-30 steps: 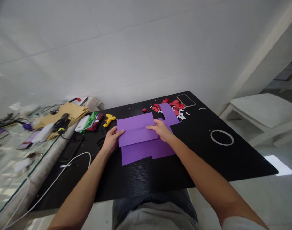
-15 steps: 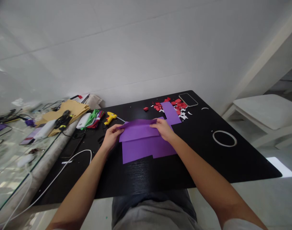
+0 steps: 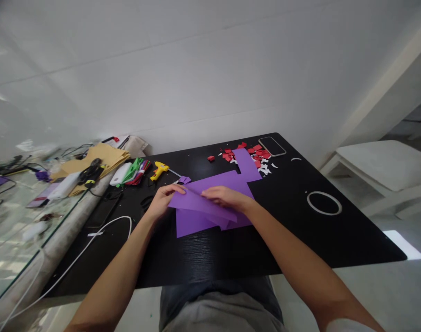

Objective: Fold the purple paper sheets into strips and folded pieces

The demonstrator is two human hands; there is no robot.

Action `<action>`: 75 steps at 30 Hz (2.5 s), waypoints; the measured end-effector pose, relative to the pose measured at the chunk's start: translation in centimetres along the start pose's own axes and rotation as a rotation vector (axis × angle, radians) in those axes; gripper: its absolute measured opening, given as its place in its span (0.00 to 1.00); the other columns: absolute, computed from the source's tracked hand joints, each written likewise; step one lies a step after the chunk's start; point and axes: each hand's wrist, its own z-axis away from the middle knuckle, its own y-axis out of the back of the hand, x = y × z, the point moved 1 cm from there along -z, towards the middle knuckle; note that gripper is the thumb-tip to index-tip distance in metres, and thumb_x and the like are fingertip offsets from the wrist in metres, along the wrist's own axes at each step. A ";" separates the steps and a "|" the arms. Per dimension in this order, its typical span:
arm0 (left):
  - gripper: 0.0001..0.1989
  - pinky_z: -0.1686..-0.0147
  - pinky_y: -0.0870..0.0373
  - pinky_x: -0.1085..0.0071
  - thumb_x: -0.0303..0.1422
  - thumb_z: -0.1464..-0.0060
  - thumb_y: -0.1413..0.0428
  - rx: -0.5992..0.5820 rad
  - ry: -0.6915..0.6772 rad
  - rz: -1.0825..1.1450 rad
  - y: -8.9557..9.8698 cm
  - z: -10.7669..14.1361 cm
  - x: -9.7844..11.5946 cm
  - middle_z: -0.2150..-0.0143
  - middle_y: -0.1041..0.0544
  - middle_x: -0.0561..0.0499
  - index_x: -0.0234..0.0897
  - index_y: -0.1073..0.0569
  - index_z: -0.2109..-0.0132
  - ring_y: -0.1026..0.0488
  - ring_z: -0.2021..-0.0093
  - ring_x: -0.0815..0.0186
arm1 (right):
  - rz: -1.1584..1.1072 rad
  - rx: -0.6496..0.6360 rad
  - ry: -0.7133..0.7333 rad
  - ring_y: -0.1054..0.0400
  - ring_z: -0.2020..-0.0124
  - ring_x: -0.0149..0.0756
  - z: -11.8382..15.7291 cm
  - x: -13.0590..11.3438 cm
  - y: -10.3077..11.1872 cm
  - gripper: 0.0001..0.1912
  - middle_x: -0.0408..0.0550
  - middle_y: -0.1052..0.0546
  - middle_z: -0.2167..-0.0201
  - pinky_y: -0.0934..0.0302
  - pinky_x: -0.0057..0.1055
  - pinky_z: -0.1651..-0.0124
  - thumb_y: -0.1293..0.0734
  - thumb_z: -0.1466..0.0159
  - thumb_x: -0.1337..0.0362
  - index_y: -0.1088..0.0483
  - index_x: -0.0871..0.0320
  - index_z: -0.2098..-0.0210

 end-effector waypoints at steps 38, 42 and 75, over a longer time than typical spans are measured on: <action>0.18 0.74 0.38 0.73 0.42 0.63 0.24 0.278 0.274 0.138 0.5 -0.5 -0.1 0.75 0.22 0.51 0.33 0.17 0.69 0.31 0.76 0.69 | 0.236 0.168 0.235 0.27 0.65 0.39 -0.7 1.1 -1.6 0.15 0.47 0.18 0.68 0.37 0.35 0.57 0.25 0.40 0.51 0.18 0.58 0.68; 0.19 0.76 0.40 0.74 0.38 0.67 0.23 0.454 0.281 0.277 1.7 -0.9 0.0 0.76 0.23 0.52 0.32 0.19 0.71 0.32 0.77 0.71 | 0.140 0.202 0.223 0.28 0.68 0.36 -0.5 0.7 -0.6 0.16 0.47 0.19 0.70 0.36 0.33 0.62 0.25 0.39 0.50 0.18 0.58 0.67; 0.22 0.70 0.27 0.72 0.41 0.58 0.25 0.178 0.276 0.272 -3.6 0.6 -0.8 0.68 0.19 0.53 0.36 0.21 0.59 0.24 0.73 0.68 | -0.126 0.033 0.167 0.22 0.63 0.41 -0.9 2.3 -4.4 0.22 0.49 0.17 0.67 0.29 0.37 0.55 0.20 0.45 0.47 0.19 0.59 0.64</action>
